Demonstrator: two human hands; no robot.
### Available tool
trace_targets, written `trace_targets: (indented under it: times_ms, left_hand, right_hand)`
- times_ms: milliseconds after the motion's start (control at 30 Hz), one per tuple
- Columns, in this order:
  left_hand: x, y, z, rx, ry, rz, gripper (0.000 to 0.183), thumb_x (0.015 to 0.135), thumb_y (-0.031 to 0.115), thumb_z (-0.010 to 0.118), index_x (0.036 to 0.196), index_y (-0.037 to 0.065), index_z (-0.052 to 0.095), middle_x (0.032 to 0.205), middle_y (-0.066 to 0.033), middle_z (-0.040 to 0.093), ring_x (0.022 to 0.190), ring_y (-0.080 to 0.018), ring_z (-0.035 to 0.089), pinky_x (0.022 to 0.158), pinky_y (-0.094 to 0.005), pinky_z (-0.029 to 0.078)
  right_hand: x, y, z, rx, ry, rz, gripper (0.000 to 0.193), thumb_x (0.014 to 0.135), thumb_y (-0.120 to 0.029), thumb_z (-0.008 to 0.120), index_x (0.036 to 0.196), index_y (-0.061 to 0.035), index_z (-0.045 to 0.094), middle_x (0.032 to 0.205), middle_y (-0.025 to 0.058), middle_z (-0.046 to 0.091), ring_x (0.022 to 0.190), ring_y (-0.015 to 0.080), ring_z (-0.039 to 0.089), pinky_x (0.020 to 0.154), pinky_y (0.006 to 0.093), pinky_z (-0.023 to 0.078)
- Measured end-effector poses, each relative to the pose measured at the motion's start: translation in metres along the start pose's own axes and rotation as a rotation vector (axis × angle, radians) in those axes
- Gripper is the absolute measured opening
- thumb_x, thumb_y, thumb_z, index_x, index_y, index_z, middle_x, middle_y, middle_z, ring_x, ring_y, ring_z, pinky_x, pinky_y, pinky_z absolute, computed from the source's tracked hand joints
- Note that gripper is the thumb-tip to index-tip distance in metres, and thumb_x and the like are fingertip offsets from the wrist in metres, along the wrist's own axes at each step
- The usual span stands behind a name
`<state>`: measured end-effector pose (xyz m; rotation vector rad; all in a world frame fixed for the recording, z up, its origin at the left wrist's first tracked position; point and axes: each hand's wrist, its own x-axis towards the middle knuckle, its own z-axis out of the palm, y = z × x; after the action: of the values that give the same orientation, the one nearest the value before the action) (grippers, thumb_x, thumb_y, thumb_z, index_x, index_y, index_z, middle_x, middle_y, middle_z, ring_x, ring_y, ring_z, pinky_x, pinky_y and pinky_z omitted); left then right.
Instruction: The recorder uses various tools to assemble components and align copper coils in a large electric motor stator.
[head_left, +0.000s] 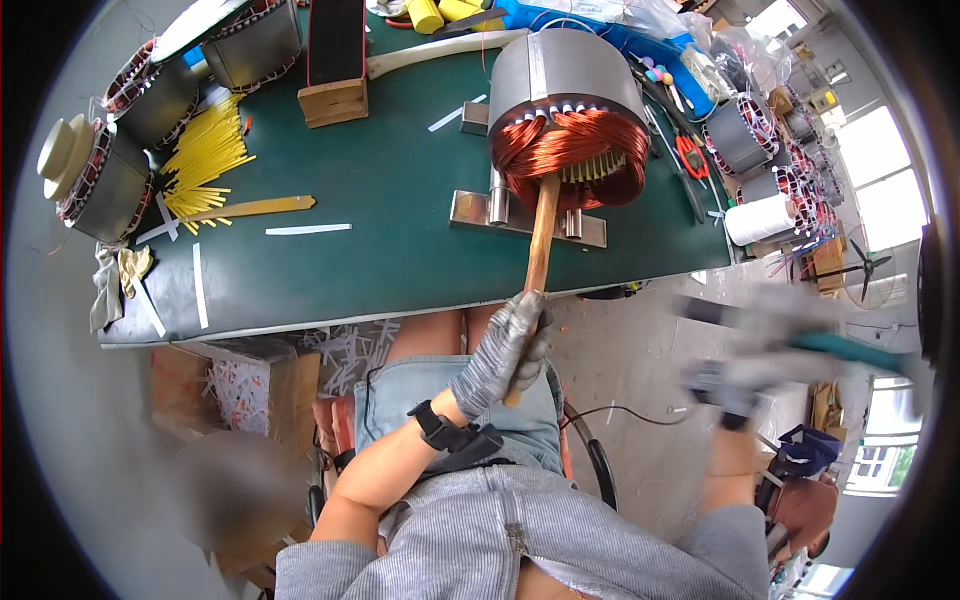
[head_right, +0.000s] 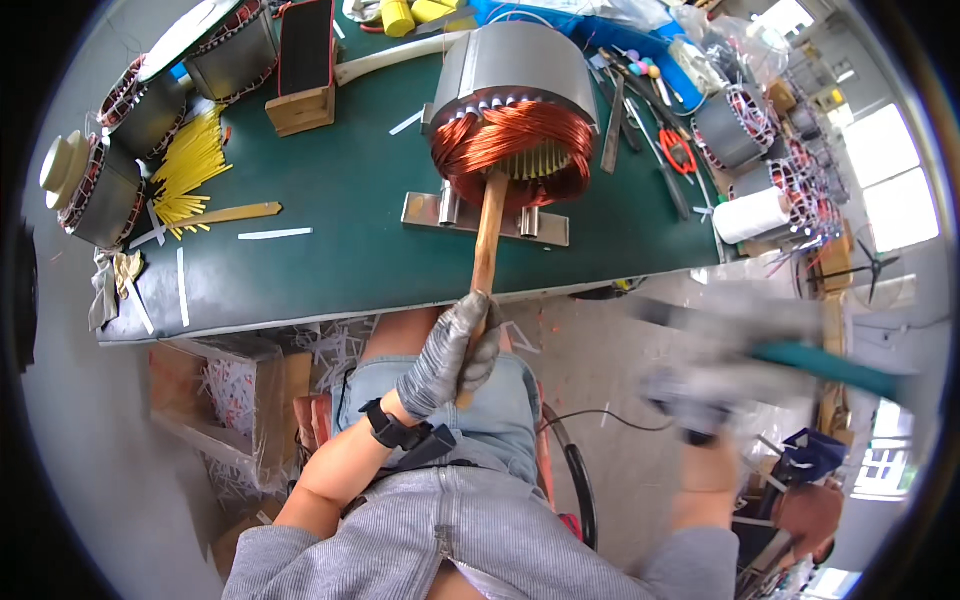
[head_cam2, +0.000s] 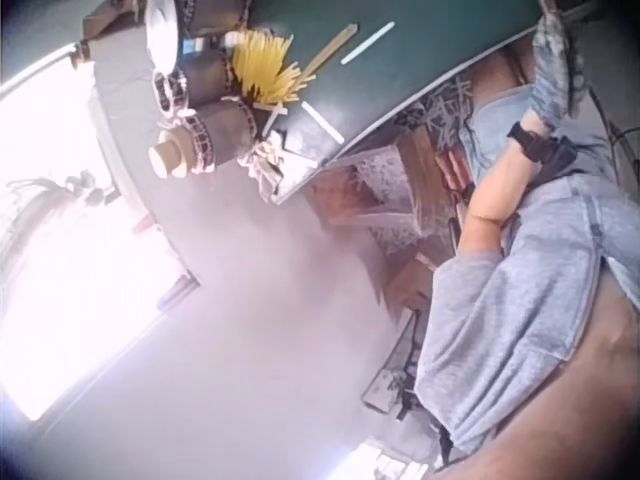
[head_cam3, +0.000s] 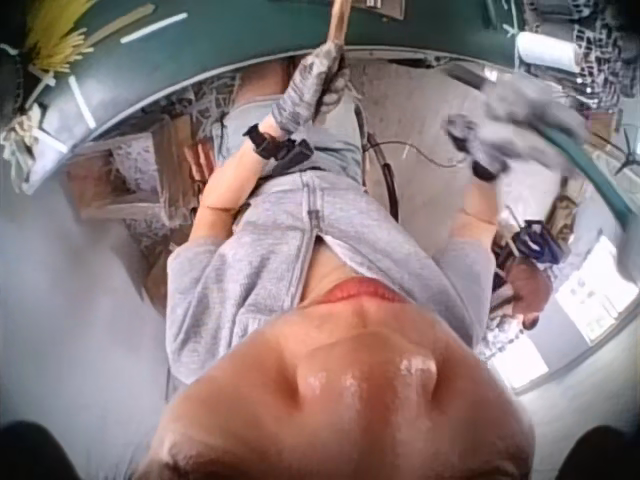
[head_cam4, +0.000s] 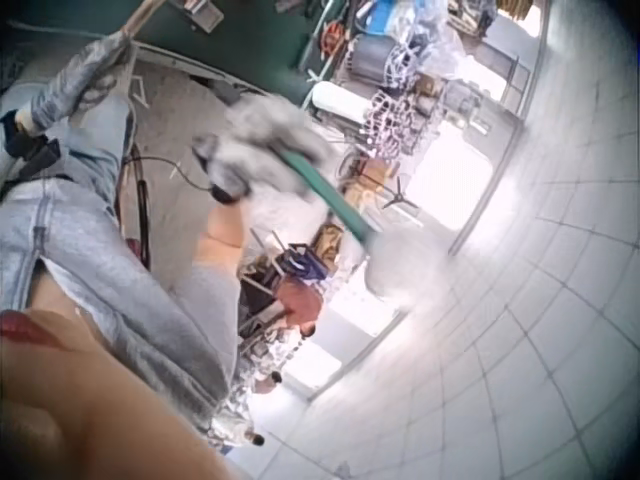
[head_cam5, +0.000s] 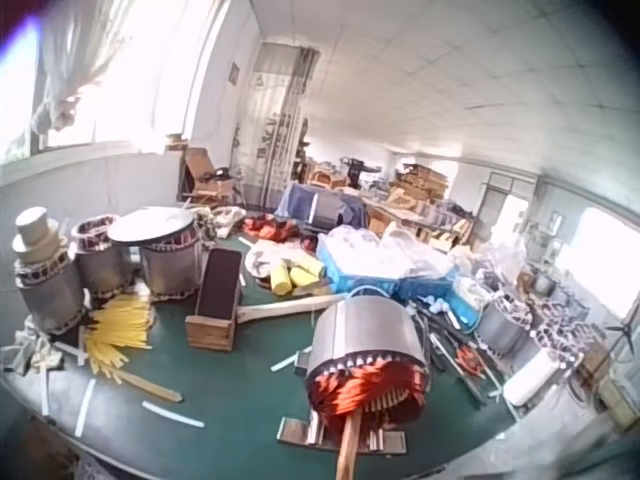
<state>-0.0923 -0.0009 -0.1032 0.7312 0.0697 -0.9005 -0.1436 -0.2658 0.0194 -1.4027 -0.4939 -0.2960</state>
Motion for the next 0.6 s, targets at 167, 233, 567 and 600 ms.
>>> trace_targets:
  times_ms: [167,233,567,600]
  left_hand:
    - [-0.008,0.014,-0.007,0.043,-0.024,-0.006,0.042,0.089,0.053,0.040,0.083,0.012,0.044,0.053,0.0026,0.039,0.037,-0.0061,0.031,0.033,-0.0195,0.027]
    - [-0.022,0.020,0.000,0.065,-0.004,-0.016,0.042,0.090,0.053,0.041,0.084,0.011,0.044,0.054,0.0023,0.039,0.037,-0.0061,0.032,0.033,-0.0193,0.027]
    - [-0.021,0.035,-0.008,0.024,-0.046,-0.110,0.042,0.089,0.053,0.041,0.087,0.011,0.044,0.056,0.0026,0.039,0.037,-0.0051,0.031,0.031,-0.0193,0.026]
    - [-0.024,0.037,-0.003,0.068,-0.047,-0.069,0.041,0.089,0.052,0.041,0.087,0.011,0.044,0.055,0.0027,0.039,0.037,-0.0052,0.030,0.031,-0.0193,0.026]
  right_hand:
    - [-0.014,0.073,0.035,-1.293,-0.107,0.282,0.020,0.088,-0.024,0.050,0.092,-0.0042,0.054,0.074,0.0060,0.055,0.062,0.0179,0.053,0.051,0.0371,0.042]
    - [-0.021,0.040,-0.029,-1.019,0.235,0.684,0.019,0.086,-0.019,0.054,0.099,-0.0060,0.055,0.081,0.0027,0.057,0.061,0.0095,0.052,0.043,0.0261,0.038]
    - [-0.063,0.115,0.016,-1.176,0.119,0.274,0.029,0.089,-0.023,0.048,0.112,-0.0060,0.048,0.080,0.0013,0.051,0.061,0.0120,0.046,0.053,0.0255,0.042]
    - [-0.039,0.075,0.001,-0.944,0.265,0.581,0.025,0.086,-0.024,0.055,0.106,-0.0091,0.051,0.071,-0.0028,0.048,0.054,0.0069,0.041,0.047,0.0224,0.040]
